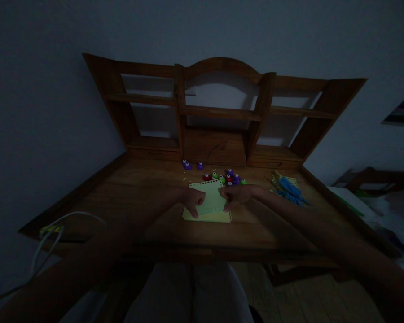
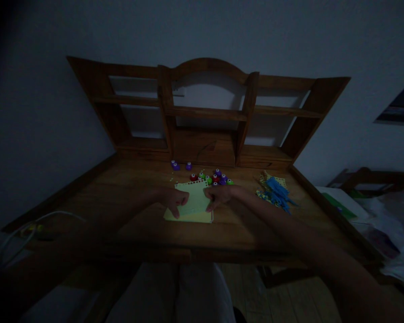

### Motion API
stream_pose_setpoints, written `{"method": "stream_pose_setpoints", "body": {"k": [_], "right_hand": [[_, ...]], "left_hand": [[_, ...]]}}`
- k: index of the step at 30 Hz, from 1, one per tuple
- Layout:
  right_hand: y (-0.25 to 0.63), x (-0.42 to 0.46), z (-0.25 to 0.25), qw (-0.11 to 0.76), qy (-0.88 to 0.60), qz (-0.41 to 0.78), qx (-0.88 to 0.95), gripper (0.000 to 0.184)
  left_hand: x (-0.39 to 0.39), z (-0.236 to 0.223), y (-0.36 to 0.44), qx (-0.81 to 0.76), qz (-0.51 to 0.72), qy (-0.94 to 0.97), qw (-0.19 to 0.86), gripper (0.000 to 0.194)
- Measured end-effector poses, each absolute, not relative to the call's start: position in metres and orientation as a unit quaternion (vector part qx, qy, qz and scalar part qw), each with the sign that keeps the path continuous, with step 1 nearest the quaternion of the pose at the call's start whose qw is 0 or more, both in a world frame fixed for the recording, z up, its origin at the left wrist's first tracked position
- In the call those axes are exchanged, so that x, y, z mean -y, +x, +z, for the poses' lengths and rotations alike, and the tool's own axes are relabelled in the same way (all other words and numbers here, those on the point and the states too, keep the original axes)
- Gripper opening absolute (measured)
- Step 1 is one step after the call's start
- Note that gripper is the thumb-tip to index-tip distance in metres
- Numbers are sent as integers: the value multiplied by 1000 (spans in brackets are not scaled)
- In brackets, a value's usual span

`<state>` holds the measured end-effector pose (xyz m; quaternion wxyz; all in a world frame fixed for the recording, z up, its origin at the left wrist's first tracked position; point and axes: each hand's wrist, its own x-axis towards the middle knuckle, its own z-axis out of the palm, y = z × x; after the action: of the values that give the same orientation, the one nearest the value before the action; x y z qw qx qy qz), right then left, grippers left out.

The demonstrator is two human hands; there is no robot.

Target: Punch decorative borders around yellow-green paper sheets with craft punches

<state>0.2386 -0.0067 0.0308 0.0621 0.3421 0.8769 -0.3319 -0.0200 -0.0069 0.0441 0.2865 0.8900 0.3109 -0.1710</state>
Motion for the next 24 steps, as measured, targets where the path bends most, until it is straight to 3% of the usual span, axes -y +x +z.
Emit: {"method": "stream_pose_setpoints", "body": {"k": [7, 14, 18, 24], "right_hand": [[251, 7, 33, 37, 305, -445, -841, 56], [251, 14, 40, 36, 334, -450, -827, 52], [249, 17, 44, 35, 337, -445, -829, 47], [252, 17, 40, 27, 332, -442, -833, 48]], "left_hand": [[13, 57, -15, -351, -184, 861, 319, 65], [32, 53, 9, -456, -152, 845, 236, 80], [35, 41, 8, -455, -106, 862, 196, 76], [21, 36, -7, -427, -122, 852, 277, 59]]}}
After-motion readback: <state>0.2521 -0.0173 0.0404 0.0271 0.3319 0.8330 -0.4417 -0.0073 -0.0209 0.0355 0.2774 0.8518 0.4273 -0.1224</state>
